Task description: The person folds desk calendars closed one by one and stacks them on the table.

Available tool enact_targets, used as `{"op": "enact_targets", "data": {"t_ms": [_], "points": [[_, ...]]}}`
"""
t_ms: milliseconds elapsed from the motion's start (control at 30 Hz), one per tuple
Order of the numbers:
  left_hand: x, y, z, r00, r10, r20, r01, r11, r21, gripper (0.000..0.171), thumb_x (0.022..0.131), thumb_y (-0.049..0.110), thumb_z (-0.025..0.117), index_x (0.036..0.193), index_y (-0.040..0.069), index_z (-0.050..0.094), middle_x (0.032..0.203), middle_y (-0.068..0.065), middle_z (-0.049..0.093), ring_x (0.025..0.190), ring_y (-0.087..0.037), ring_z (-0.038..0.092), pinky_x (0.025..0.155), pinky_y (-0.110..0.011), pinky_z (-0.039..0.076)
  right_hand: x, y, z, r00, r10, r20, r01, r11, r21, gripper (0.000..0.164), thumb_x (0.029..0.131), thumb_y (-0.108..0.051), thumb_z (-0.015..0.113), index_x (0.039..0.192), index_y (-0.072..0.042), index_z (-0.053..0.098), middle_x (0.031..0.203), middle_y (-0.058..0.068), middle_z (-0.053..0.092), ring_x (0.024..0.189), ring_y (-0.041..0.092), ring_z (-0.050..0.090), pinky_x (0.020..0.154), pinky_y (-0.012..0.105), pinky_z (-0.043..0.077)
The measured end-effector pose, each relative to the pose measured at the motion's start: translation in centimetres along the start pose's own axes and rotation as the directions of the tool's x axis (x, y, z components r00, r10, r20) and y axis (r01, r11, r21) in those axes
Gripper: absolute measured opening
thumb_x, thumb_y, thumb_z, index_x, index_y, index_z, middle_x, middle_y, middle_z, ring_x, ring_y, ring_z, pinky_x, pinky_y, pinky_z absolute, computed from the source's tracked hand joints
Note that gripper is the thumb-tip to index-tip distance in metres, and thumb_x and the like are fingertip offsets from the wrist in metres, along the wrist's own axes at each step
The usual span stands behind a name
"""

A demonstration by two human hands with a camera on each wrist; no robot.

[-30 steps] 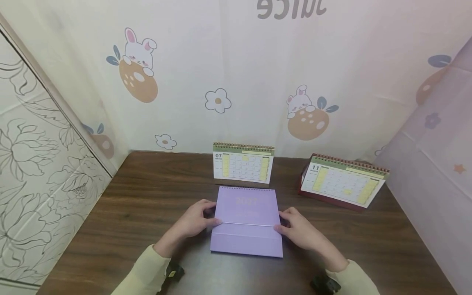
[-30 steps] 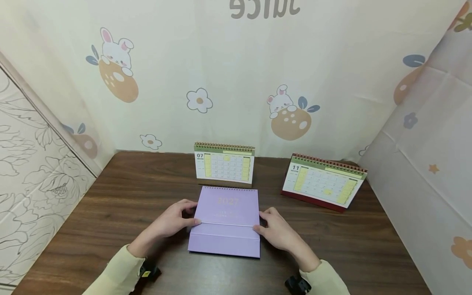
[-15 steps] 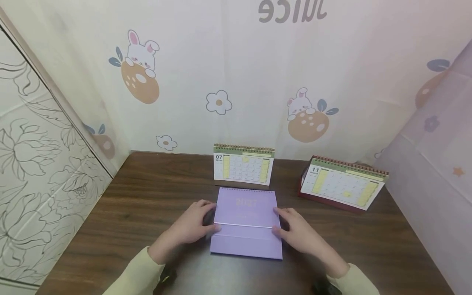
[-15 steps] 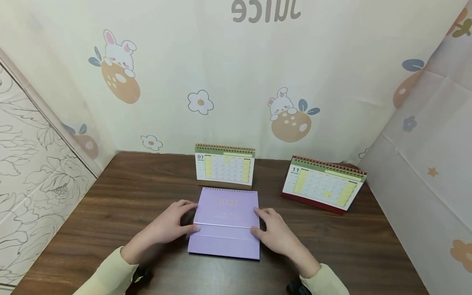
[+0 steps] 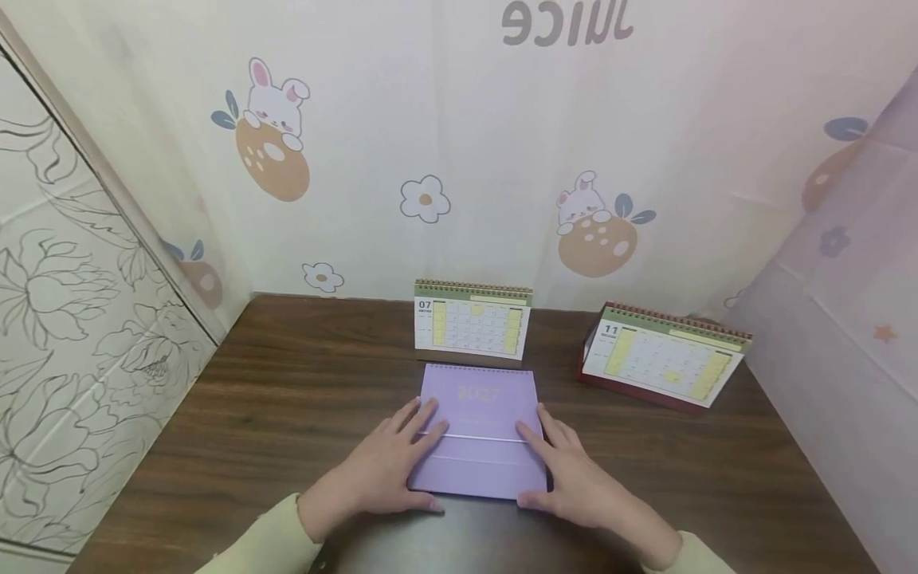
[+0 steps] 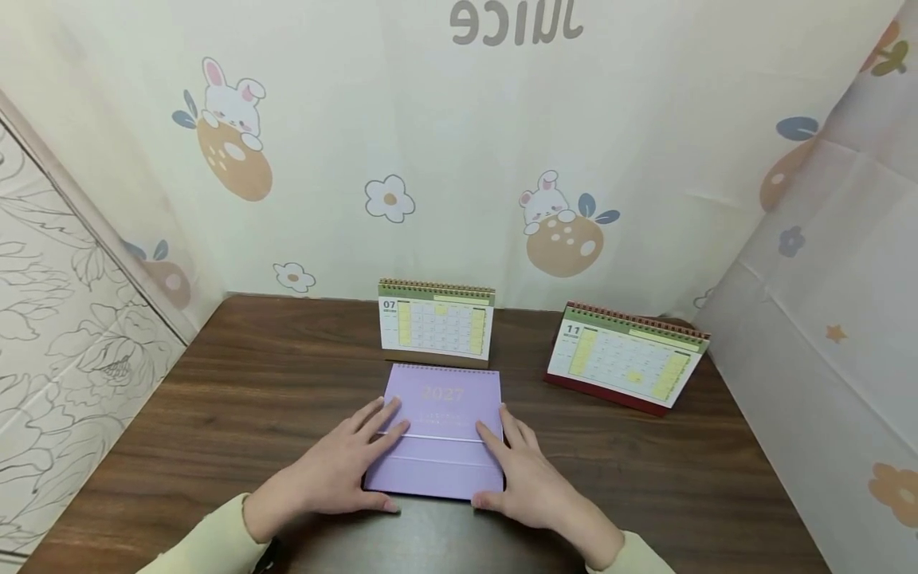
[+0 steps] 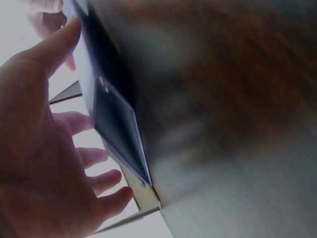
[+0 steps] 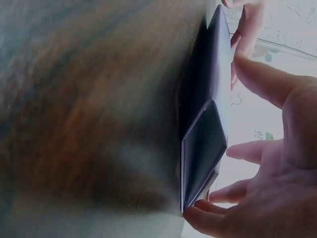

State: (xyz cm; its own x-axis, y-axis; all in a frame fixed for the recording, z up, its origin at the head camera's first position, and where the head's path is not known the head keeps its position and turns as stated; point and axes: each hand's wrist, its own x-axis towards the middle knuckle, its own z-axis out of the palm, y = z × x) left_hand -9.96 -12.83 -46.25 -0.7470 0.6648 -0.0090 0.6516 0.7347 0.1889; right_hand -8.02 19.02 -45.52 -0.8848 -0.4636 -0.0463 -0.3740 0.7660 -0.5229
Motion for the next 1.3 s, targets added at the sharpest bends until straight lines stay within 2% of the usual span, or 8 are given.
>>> {"op": "enact_targets", "data": {"t_ms": [167, 300, 433, 733, 1167, 1300], "points": [[0.4, 0.3, 0.6, 0.999, 0.010, 0.033, -0.012, 0.998, 0.059, 0.102, 0.080, 0.076, 0.061, 0.158, 0.018, 0.030, 0.165, -0.014, 0.012, 0.149, -0.039, 0.011, 0.110, -0.058, 0.030, 0.1, 0.0, 0.4, 0.998, -0.054, 0.045, 0.055, 0.998, -0.008, 0.097, 0.076, -0.037, 0.086, 0.154, -0.008, 0.037, 0.163, 0.025, 0.005, 0.147, 0.048, 0.006, 0.107, 0.065, 0.028], [0.8, 0.6, 0.5, 0.999, 0.014, 0.040, -0.017, 0.997, 0.081, 0.098, 0.082, 0.074, 0.060, 0.158, 0.019, 0.030, 0.165, -0.013, 0.013, 0.150, -0.038, 0.011, 0.110, -0.057, 0.031, 0.3, 0.0, 0.5, 0.996, -0.049, 0.078, 0.049, 0.999, -0.010, 0.094, 0.077, -0.035, 0.086, 0.154, -0.010, 0.037, 0.164, 0.023, 0.005, 0.149, 0.044, 0.001, 0.109, 0.066, 0.024], [0.9, 0.7, 0.5, 0.998, 0.022, 0.050, -0.027, 0.995, 0.094, 0.097, 0.083, 0.073, 0.060, 0.157, 0.017, 0.031, 0.165, -0.013, 0.016, 0.149, -0.037, 0.014, 0.110, -0.057, 0.031, 0.5, 0.1, 0.5, 0.994, -0.035, 0.100, 0.036, 0.999, -0.016, 0.091, 0.078, -0.036, 0.085, 0.154, -0.012, 0.039, 0.164, 0.021, 0.007, 0.149, 0.042, 0.001, 0.109, 0.067, 0.023], [1.2, 1.0, 0.5, 0.996, 0.009, 0.089, -0.019, 0.993, 0.115, 0.095, 0.083, 0.071, 0.063, 0.157, 0.020, 0.032, 0.165, -0.011, 0.017, 0.149, -0.037, 0.017, 0.111, -0.055, 0.031, 0.8, 0.1, 0.4, 0.985, -0.054, 0.164, 0.065, 0.996, -0.066, 0.090, 0.080, -0.035, 0.084, 0.153, -0.008, 0.038, 0.164, 0.017, 0.014, 0.150, 0.041, 0.005, 0.112, 0.063, 0.020], [1.5, 1.0, 0.5, 0.988, -0.008, 0.152, -0.001, 0.998, 0.062, 0.093, 0.084, 0.069, 0.063, 0.157, 0.021, 0.033, 0.165, -0.011, 0.017, 0.149, -0.038, 0.016, 0.108, -0.057, 0.034, 1.1, 0.2, 0.2, 0.968, -0.056, 0.246, 0.087, 0.989, -0.121, 0.086, 0.085, -0.040, 0.078, 0.153, -0.007, 0.037, 0.164, 0.019, 0.012, 0.150, 0.041, 0.004, 0.113, 0.060, 0.021], [1.6, 0.9, 0.4, 0.983, -0.016, 0.181, 0.007, 0.999, 0.050, 0.093, 0.085, 0.070, 0.061, 0.158, 0.021, 0.030, 0.166, -0.010, 0.013, 0.150, -0.037, 0.013, 0.109, -0.058, 0.033, 1.2, 0.2, 0.0, 0.963, -0.071, 0.259, 0.108, 0.985, -0.133, 0.087, 0.086, -0.041, 0.077, 0.154, -0.006, 0.036, 0.164, 0.021, 0.011, 0.149, 0.043, 0.004, 0.113, 0.061, 0.021]]}}
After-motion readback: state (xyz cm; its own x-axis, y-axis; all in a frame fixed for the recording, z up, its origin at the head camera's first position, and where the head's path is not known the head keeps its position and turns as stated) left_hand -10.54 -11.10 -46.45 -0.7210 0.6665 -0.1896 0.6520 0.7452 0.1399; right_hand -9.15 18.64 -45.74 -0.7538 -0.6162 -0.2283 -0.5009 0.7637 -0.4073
